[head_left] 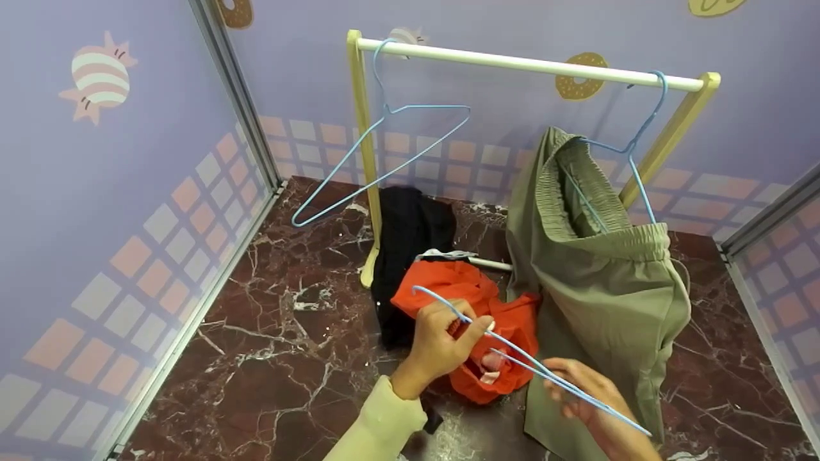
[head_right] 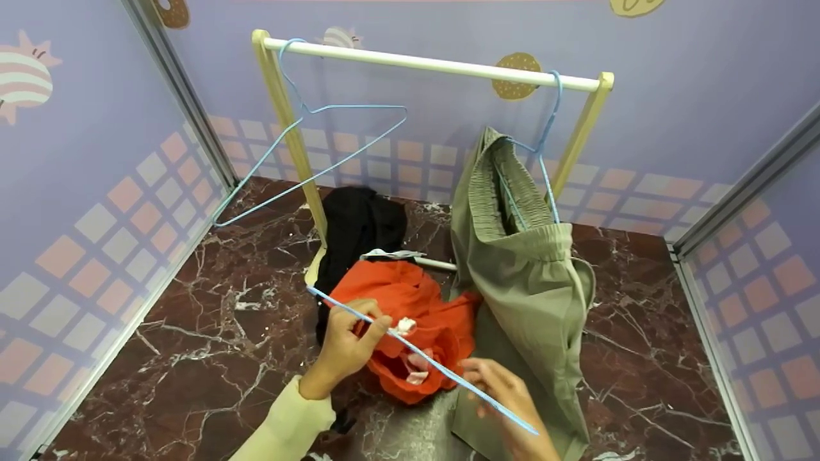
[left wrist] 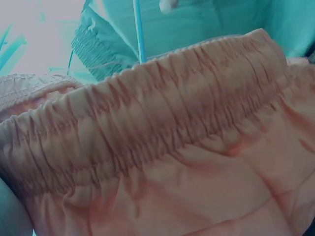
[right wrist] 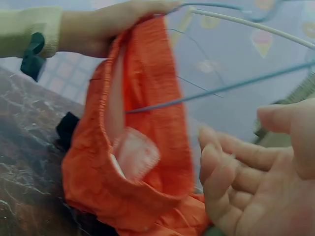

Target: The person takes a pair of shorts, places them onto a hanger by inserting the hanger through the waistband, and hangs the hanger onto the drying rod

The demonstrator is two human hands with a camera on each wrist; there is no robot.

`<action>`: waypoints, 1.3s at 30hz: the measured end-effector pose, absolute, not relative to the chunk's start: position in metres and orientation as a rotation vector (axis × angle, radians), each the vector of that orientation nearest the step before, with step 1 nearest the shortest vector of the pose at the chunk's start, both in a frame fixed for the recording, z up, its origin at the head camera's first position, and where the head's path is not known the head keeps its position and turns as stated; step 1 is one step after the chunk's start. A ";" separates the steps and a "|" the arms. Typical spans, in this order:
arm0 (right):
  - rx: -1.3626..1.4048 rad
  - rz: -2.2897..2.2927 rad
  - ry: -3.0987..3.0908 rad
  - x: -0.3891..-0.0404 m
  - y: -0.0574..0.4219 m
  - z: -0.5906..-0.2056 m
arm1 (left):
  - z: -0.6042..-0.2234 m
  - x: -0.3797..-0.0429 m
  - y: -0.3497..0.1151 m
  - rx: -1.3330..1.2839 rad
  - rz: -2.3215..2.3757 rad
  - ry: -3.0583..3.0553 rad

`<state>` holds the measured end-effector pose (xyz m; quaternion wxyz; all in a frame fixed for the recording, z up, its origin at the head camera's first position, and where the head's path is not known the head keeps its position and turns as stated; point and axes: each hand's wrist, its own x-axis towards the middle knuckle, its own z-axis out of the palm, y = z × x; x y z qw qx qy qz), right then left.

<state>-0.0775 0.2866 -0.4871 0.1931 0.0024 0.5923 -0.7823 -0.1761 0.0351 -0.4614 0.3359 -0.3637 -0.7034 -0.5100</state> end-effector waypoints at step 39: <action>0.151 -1.709 2.395 -0.107 0.223 -0.518 | -0.458 -0.174 0.033 -0.945 -1.504 -1.717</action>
